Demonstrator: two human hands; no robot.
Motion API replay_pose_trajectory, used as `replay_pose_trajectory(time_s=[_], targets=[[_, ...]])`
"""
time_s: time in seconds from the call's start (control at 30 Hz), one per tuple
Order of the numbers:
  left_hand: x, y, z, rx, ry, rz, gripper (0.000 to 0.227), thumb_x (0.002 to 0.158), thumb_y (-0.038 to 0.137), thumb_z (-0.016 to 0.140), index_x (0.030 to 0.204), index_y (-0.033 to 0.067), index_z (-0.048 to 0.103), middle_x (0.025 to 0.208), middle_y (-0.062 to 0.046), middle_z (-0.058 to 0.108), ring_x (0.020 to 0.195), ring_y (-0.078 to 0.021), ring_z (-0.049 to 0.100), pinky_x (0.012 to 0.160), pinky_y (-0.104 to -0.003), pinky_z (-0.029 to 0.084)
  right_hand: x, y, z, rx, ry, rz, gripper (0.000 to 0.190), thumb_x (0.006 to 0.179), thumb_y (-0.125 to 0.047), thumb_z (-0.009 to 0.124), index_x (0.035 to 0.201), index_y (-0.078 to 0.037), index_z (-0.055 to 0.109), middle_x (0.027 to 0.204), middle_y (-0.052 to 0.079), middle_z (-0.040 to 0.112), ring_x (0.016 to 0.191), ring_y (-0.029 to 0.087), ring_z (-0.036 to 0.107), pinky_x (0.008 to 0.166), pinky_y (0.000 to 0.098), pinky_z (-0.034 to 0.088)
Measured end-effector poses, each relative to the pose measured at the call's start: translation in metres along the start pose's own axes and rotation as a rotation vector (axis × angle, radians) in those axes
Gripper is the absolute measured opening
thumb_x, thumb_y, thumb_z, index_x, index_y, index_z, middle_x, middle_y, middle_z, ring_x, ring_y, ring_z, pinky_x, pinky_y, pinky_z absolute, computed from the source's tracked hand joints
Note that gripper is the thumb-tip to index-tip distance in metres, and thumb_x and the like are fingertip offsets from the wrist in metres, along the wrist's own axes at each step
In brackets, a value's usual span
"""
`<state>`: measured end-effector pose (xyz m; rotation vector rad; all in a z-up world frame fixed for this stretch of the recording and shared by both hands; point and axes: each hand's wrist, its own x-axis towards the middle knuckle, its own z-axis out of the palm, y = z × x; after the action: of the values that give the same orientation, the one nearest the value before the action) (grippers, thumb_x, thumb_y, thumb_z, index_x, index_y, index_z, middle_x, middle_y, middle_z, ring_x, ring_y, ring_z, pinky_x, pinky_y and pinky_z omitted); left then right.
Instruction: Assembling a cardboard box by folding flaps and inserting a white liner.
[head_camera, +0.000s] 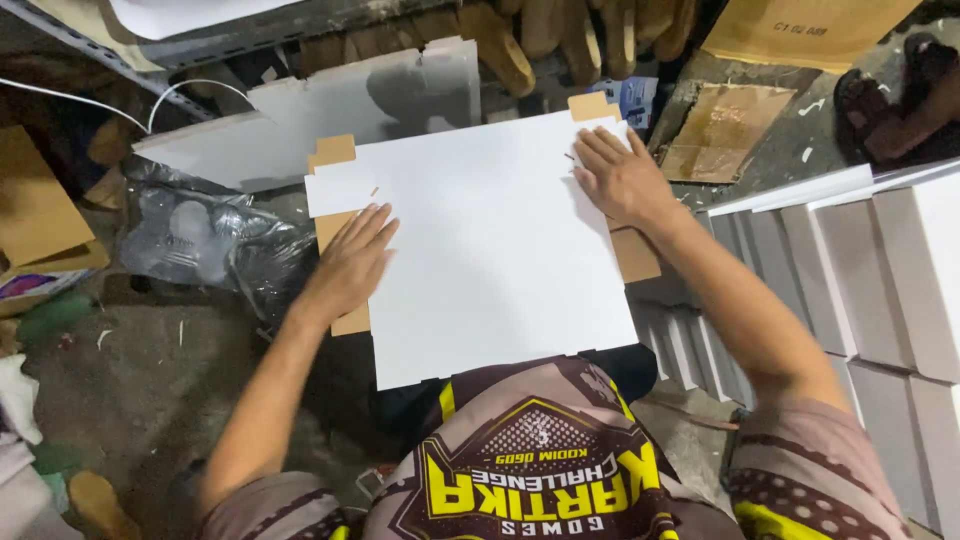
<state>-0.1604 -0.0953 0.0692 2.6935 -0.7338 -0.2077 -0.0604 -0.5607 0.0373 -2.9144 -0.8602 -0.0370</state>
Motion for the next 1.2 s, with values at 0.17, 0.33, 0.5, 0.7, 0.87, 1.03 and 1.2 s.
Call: replay_pose_trajectory(time_s=[0.17,0.33,0.5,0.7,0.87,1.03,1.2], targets=[[-0.021,-0.008,-0.015,-0.027,-0.089,0.079,0.064,0.089,-0.003,0.042,0.147,0.0172,0.059,0.161,-0.015,0.045,0.151,-0.0342,0.037,0.125,-0.048,0.028,-0.041,0.011,-0.04,0.076,-0.131,-0.249,0.077,0.086,-0.018,0.049,0.162,-0.009,0.037,0.168,0.013,0.037,0.155,0.033,0.033,0.125,0.0603,0.022],[-0.009,-0.002,-0.037,0.139,-0.277,0.1,0.076,0.08,0.004,0.05,0.154,0.022,0.049,0.164,-0.017,0.039,0.153,-0.037,0.033,0.123,-0.056,0.028,-0.054,0.002,-0.042,-0.047,-0.237,-0.303,0.083,0.086,-0.016,0.05,0.166,-0.018,0.027,0.173,0.004,0.027,0.159,0.024,0.023,0.129,0.0514,0.018],[-0.001,0.0,-0.05,0.22,-0.312,0.153,0.075,0.08,0.013,0.055,0.154,0.0213,0.048,0.165,-0.018,0.037,0.154,-0.0374,0.032,0.123,-0.055,0.025,-0.047,-0.004,-0.031,-0.133,-0.297,-0.365,0.074,0.092,-0.02,0.043,0.165,-0.02,0.028,0.173,0.001,0.028,0.161,0.019,0.019,0.131,0.0467,0.013],[-0.007,-0.003,-0.055,0.188,-0.347,0.174,0.083,0.078,0.031,0.057,0.159,0.0197,0.041,0.166,-0.015,0.037,0.153,-0.0345,0.035,0.123,-0.05,0.029,-0.056,-0.003,-0.024,0.037,-0.258,-0.403,0.07,0.093,-0.026,0.037,0.163,-0.016,0.032,0.17,0.006,0.033,0.158,0.024,0.027,0.129,0.0527,0.017],[-0.017,0.001,-0.053,0.041,-0.38,0.144,0.087,0.079,0.05,0.061,0.158,0.0195,0.04,0.167,-0.011,0.037,0.153,-0.0323,0.034,0.123,-0.049,0.029,-0.071,-0.01,-0.04,0.192,-0.307,-0.369,0.08,0.087,-0.048,0.043,0.161,-0.018,0.035,0.168,0.004,0.035,0.156,0.025,0.03,0.128,0.0545,0.019],[-0.021,-0.004,-0.043,-0.067,-0.296,0.145,0.089,0.069,0.043,0.069,0.153,0.0203,0.048,0.165,-0.01,0.039,0.152,-0.0312,0.036,0.123,-0.049,0.028,-0.068,-0.016,-0.046,0.212,-0.382,-0.296,0.093,0.075,-0.055,0.053,0.159,-0.019,0.037,0.166,0.007,0.037,0.154,0.028,0.032,0.126,0.0548,0.025],[-0.023,-0.004,-0.041,-0.132,-0.244,0.111,0.089,0.064,0.036,0.071,0.149,0.0183,0.053,0.163,-0.01,0.043,0.15,-0.0292,0.039,0.122,-0.049,0.029,-0.067,-0.016,-0.047,0.258,-0.406,-0.289,0.1,0.067,-0.062,0.056,0.158,-0.022,0.04,0.165,0.006,0.039,0.154,0.03,0.032,0.127,0.0589,0.021]])
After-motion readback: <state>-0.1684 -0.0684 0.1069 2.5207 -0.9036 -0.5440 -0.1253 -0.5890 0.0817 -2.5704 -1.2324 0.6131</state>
